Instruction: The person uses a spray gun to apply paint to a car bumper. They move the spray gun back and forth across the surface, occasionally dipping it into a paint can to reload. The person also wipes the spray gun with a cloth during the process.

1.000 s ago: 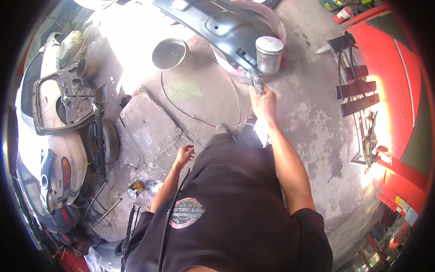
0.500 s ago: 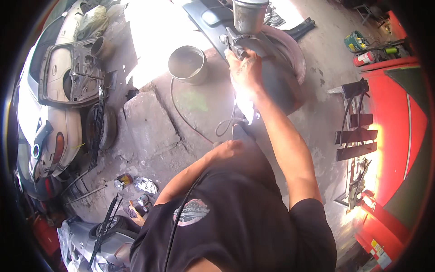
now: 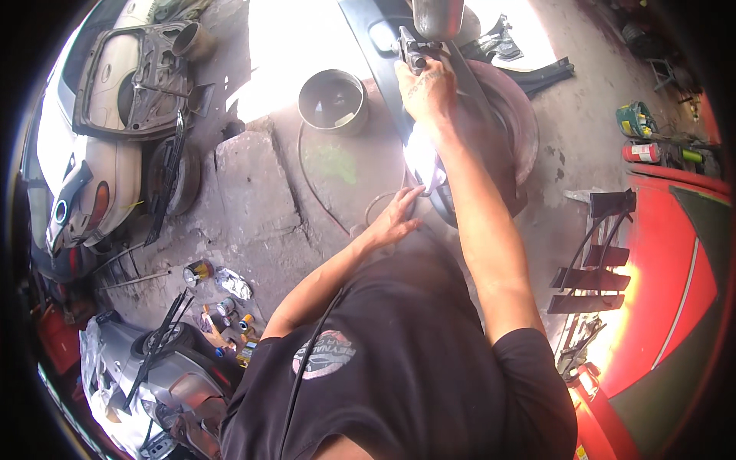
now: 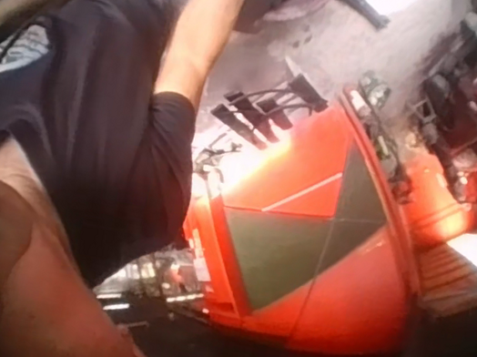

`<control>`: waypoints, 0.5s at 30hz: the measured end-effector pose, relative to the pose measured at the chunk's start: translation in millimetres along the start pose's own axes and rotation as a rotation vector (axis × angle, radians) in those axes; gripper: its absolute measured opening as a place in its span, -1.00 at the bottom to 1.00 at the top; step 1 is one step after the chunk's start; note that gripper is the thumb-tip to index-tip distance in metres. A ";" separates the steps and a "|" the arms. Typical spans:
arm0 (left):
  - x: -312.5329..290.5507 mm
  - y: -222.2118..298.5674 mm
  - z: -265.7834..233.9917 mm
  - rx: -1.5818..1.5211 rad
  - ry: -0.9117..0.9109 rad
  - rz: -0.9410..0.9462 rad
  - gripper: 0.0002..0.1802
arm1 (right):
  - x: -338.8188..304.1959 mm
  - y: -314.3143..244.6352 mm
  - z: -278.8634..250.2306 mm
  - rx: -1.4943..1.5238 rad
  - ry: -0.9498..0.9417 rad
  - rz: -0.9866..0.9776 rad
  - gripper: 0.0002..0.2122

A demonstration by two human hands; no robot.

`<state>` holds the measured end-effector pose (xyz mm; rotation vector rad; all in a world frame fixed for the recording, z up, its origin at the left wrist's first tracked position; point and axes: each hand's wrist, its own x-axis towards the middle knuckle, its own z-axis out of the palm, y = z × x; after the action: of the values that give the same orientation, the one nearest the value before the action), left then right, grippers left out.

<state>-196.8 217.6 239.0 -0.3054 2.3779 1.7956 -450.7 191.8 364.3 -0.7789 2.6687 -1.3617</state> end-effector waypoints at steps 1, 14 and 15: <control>4.1 3.3 -2.4 -0.002 -0.054 0.011 -0.08 | 1.2 1.7 1.4 -0.007 0.004 0.003 -0.68; 30.0 -25.6 -56.9 -0.097 -0.216 0.058 -0.13 | 15.1 -26.5 21.9 -0.121 0.011 0.043 -0.68; 32.0 -32.0 -64.0 -0.077 -0.246 0.059 -0.13 | 13.0 -31.8 27.8 -0.099 -0.029 0.048 -0.68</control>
<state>-219.4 145.3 219.2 -0.0194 2.1745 1.8337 -441.7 149.6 374.1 -0.7324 2.7317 -1.2067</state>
